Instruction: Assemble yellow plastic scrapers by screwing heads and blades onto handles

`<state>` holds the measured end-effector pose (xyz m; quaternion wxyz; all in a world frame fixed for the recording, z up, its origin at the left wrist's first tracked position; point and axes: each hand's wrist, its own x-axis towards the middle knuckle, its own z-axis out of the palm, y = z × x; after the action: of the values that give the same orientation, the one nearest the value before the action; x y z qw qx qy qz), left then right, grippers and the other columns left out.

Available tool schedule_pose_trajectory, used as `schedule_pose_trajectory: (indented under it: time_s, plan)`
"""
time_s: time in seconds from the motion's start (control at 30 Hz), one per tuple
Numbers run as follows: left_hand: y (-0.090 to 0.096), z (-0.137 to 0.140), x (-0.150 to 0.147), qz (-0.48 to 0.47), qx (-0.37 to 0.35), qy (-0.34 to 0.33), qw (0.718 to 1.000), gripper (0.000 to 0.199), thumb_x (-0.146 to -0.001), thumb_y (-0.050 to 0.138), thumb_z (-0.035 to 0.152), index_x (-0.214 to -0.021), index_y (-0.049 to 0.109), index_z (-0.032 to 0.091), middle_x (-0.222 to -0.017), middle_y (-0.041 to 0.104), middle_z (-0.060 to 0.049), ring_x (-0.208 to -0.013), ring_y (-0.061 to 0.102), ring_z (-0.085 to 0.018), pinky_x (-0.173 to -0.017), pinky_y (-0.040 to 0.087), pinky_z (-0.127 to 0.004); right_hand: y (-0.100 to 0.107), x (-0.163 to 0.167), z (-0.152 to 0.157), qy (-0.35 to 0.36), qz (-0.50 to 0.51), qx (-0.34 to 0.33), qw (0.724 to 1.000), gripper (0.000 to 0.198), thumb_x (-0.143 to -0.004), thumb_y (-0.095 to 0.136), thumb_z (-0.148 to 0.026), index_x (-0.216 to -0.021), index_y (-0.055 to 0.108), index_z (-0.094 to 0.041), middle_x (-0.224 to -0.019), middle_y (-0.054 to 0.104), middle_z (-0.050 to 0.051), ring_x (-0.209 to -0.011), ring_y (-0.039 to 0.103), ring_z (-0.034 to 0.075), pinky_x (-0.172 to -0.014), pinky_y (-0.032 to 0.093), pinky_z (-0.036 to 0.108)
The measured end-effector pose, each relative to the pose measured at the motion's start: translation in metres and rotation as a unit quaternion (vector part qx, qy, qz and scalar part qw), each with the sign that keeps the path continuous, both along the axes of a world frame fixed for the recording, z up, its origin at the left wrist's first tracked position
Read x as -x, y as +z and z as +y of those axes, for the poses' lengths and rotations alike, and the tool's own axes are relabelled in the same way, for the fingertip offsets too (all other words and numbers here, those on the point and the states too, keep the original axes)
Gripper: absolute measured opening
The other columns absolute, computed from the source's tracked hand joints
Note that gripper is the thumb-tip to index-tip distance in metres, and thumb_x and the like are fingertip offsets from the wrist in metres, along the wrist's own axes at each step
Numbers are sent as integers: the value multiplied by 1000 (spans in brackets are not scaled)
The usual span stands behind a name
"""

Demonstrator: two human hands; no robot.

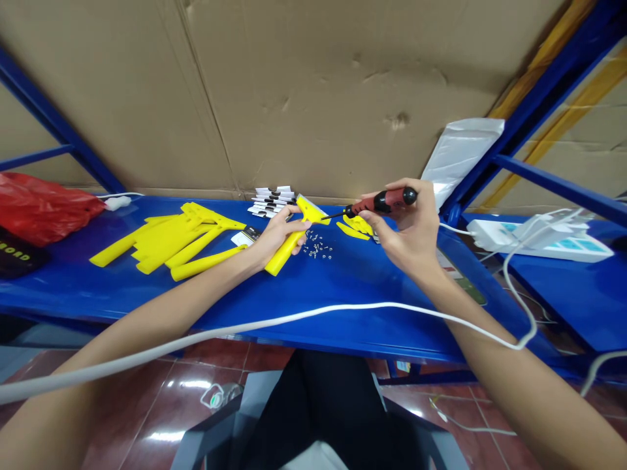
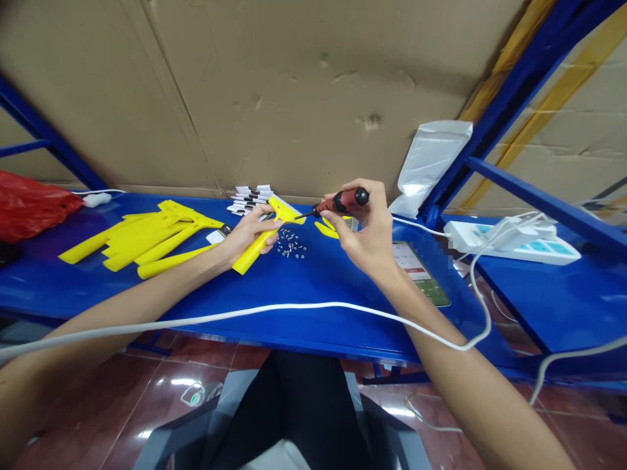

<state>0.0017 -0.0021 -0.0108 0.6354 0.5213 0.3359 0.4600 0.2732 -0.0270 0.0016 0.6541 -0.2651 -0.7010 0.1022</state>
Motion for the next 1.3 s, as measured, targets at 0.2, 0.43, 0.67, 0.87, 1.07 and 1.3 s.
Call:
schedule_pose_trajectory:
  time_s: [0.2, 0.43, 0.67, 0.87, 1.07, 1.3]
  plan:
    - [3, -2, -2, 2, -1, 4, 1000, 54, -83, 93, 26, -118, 52, 26, -73, 63, 6, -51, 59, -11, -42, 41, -18, -2, -1, 3, -10, 7, 0, 1000, 59, -89, 96, -53, -128, 57, -33, -117, 69, 4, -108, 84, 29, -94, 74, 48]
    - [3, 0, -1, -12, -4, 7, 1000, 57, -80, 96, 27, -117, 52, 26, -76, 64, 5, -52, 60, -11, -42, 41, -18, -3, 3, 0, 3, 31, 5, 999, 59, -90, 95, -51, -130, 56, -34, -117, 71, 3, -111, 83, 29, -98, 72, 52]
    - [14, 3, 2, -58, -41, -13, 997, 56, -83, 94, 28, -120, 53, 27, -91, 71, 3, -52, 60, -8, -41, 40, -18, 4, -6, 9, -58, 208, 30, 976, 56, -91, 90, -62, -127, 54, -38, -114, 73, 3, -107, 82, 32, -101, 70, 64]
    - [26, 2, 9, -90, -41, -25, 995, 58, -79, 95, 25, -118, 52, 27, -99, 71, 3, -51, 58, -6, -38, 37, -17, -2, -13, 21, -69, 247, 98, 962, 56, -89, 90, -64, -123, 57, -36, -105, 68, 2, -95, 82, 30, -82, 74, 55]
    - [34, 0, 13, -126, -58, -45, 989, 55, -77, 94, 22, -114, 54, 28, -97, 68, 4, -48, 55, -6, -36, 33, -18, -4, -5, 13, -77, 169, 99, 978, 60, -87, 89, -70, -124, 59, -33, -103, 65, 4, -85, 78, 28, -68, 71, 49]
    - [34, 2, 13, -128, -57, -45, 989, 53, -78, 92, 22, -115, 55, 28, -98, 69, 4, -49, 55, -5, -37, 35, -18, -11, -1, 12, -77, 97, 107, 987, 64, -87, 87, -75, -126, 58, -33, -104, 62, 5, -89, 75, 29, -73, 71, 52]
